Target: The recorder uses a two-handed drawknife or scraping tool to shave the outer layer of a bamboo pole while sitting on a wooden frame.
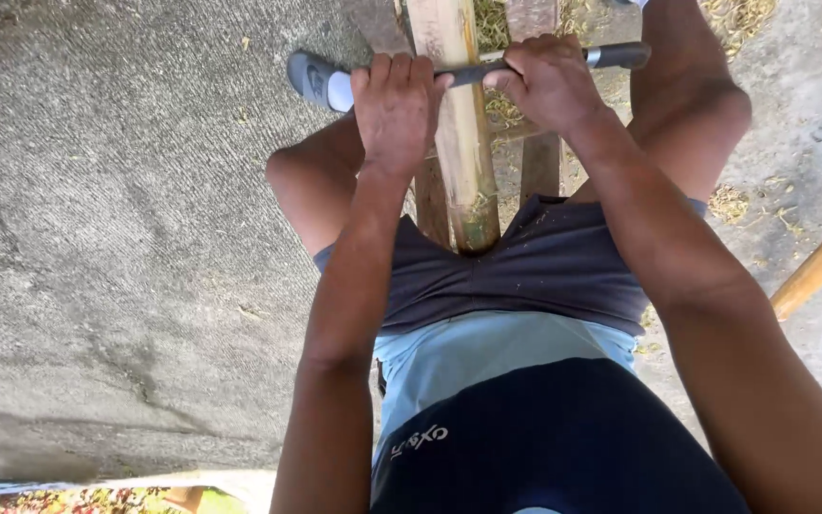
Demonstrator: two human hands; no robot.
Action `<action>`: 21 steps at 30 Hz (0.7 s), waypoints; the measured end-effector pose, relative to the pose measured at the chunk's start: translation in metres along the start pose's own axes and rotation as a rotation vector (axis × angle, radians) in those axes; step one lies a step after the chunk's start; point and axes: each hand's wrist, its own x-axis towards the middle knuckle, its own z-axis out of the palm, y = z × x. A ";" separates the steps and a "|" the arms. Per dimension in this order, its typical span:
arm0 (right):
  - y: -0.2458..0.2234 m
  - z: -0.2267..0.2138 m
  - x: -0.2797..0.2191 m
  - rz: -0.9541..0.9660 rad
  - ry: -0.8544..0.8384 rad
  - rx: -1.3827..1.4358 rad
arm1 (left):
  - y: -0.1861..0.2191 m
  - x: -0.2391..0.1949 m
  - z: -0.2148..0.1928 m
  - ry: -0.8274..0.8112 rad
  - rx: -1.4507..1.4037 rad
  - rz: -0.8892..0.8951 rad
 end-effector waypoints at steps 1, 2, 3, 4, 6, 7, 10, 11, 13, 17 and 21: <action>-0.003 0.003 -0.005 0.003 -0.004 0.006 | 0.001 -0.009 -0.001 -0.008 0.001 -0.001; -0.004 0.004 -0.010 0.096 -0.139 0.080 | 0.002 -0.016 0.000 -0.002 0.004 0.005; -0.005 0.007 -0.014 0.188 -0.275 0.154 | 0.003 -0.023 0.001 0.003 0.008 0.010; -0.012 0.002 -0.023 0.190 -0.289 0.158 | 0.010 -0.036 -0.001 -0.008 0.003 0.002; -0.028 -0.006 -0.042 0.072 -0.279 0.025 | 0.025 -0.063 -0.005 -0.043 -0.029 -0.048; -0.034 -0.001 -0.060 0.075 -0.293 0.031 | 0.035 -0.085 -0.007 -0.054 -0.033 -0.056; -0.036 0.003 -0.084 0.066 -0.362 -0.047 | 0.056 -0.118 -0.008 -0.113 -0.015 -0.125; -0.034 0.004 -0.085 -0.023 -0.319 0.011 | 0.059 -0.124 -0.007 -0.106 -0.040 -0.179; -0.034 0.003 -0.093 -0.085 -0.269 0.063 | 0.063 -0.129 -0.008 -0.107 -0.078 -0.209; -0.021 0.007 -0.053 0.026 -0.217 0.120 | 0.035 -0.072 0.000 -0.097 -0.007 -0.104; 0.006 0.024 -0.003 0.221 -0.066 0.217 | -0.001 0.020 0.005 -0.087 0.071 0.113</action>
